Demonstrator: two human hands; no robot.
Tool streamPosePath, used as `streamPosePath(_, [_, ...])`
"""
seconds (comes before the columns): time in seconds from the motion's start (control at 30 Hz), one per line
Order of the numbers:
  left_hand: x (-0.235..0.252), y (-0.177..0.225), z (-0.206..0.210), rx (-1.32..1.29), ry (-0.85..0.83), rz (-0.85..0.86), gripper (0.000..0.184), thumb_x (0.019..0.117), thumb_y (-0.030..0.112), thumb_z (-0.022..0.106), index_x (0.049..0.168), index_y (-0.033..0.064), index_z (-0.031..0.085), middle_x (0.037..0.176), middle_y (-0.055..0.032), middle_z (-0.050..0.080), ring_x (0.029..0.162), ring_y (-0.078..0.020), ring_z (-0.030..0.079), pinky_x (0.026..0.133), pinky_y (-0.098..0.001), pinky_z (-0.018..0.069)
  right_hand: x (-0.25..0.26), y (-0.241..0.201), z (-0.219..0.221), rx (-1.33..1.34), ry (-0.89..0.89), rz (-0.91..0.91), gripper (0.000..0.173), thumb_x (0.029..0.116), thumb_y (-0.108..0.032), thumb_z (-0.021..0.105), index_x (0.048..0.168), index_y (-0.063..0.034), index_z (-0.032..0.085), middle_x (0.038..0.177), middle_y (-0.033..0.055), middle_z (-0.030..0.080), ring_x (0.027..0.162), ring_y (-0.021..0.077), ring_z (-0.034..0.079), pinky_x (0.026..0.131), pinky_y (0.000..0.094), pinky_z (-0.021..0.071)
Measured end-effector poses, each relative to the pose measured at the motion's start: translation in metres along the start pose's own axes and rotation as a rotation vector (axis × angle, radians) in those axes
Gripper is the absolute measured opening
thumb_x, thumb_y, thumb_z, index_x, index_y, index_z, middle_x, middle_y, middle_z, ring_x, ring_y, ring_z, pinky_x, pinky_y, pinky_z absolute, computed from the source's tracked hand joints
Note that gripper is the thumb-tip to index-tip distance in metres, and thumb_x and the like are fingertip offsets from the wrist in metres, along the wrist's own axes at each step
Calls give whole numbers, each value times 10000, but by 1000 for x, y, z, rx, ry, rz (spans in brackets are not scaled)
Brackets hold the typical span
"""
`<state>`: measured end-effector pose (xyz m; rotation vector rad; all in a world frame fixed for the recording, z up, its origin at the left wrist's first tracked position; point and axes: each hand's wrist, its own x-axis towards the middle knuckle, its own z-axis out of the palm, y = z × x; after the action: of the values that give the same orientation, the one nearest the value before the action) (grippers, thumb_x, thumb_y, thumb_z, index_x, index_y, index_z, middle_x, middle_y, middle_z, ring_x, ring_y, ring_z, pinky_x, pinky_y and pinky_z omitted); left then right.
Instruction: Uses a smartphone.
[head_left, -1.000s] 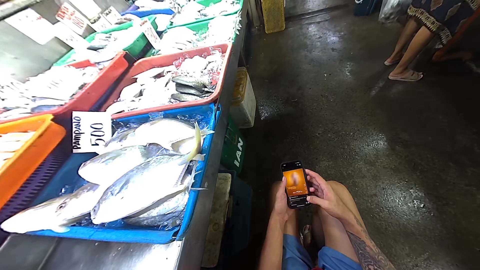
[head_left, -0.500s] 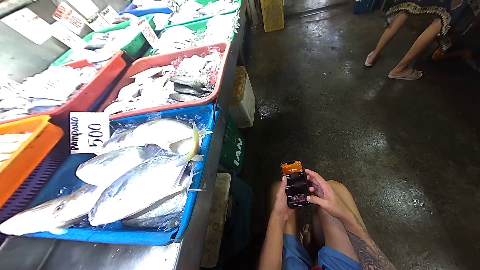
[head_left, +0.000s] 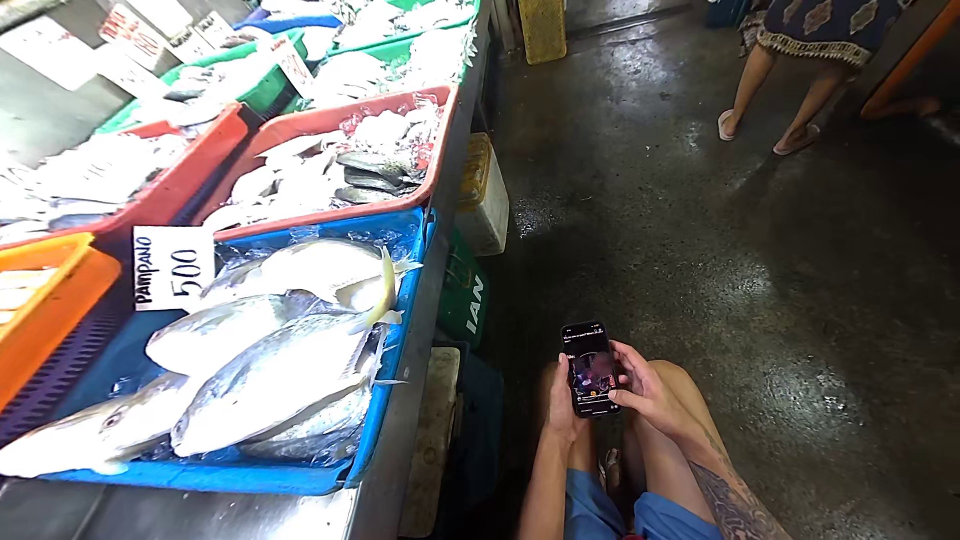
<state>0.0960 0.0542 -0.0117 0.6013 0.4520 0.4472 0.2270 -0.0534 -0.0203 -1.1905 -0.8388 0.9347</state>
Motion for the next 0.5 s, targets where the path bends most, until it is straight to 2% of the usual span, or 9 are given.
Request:
streamPosePath(0.1, [-6,-12,2,223,86,123,649,1059,535,270,1350,12,522,1132,-135,723,1022,-191,721,899,-389,611,-5,-6,11,201,33,148,790,854,-196,700,1511,1,308,1340,133,602,1183,201,640,1004,360,554])
streamPosePath(0.17, [-11,-21,2,436,109,254,788,1007,608,407,1428,-58,434,1194,-137,687,1062,-137,689,957,-341,577,-15,-9,18,304,43,194,804,862,-169,705,1528,-8,284,1361,123,596,1215,192,623,1042,359,536])
streamPosePath(0.2, [-14,-23,4,545,104,307,864,992,627,422,1461,-96,360,1244,-142,644,1099,-101,655,988,-301,548,-19,-9,20,335,55,200,812,852,-156,707,1530,-9,284,1368,122,591,1222,190,620,1046,358,535])
streamPosePath(0.27, [-18,-27,6,701,100,364,959,958,695,453,1433,-126,313,1260,-156,596,1117,-77,621,989,-263,531,-26,-9,20,424,59,223,805,853,-157,701,1532,-31,287,1371,125,589,1221,201,618,1035,371,536])
streamPosePath(0.33, [-25,-24,8,906,102,332,885,985,615,489,1446,-122,322,1314,-190,573,1184,-120,603,1030,-292,519,-29,-8,17,517,47,254,812,855,-152,692,1546,-68,275,1383,124,581,1223,209,615,1027,389,538])
streamPosePath(0.4, [-32,-8,14,1254,165,281,746,976,482,592,1453,-65,422,1342,-206,573,1241,-220,583,1071,-389,503,-31,-8,11,606,22,274,784,875,-123,652,1553,-80,262,1407,134,568,1236,220,610,1032,409,534])
streamPosePath(0.47, [-41,22,30,1459,229,295,772,913,419,697,1491,-28,447,1384,-282,530,1247,-398,556,1019,-548,504,-31,-6,7,639,1,278,760,884,-117,614,1555,-75,259,1420,138,556,1250,225,600,1047,416,523])
streamPosePath(0.5, [-50,44,45,1488,239,378,768,904,405,709,1498,-10,453,1401,-280,523,1231,-407,562,979,-551,521,-30,-7,5,639,-9,273,758,884,-125,612,1554,-73,264,1410,139,564,1245,229,603,1048,424,520])
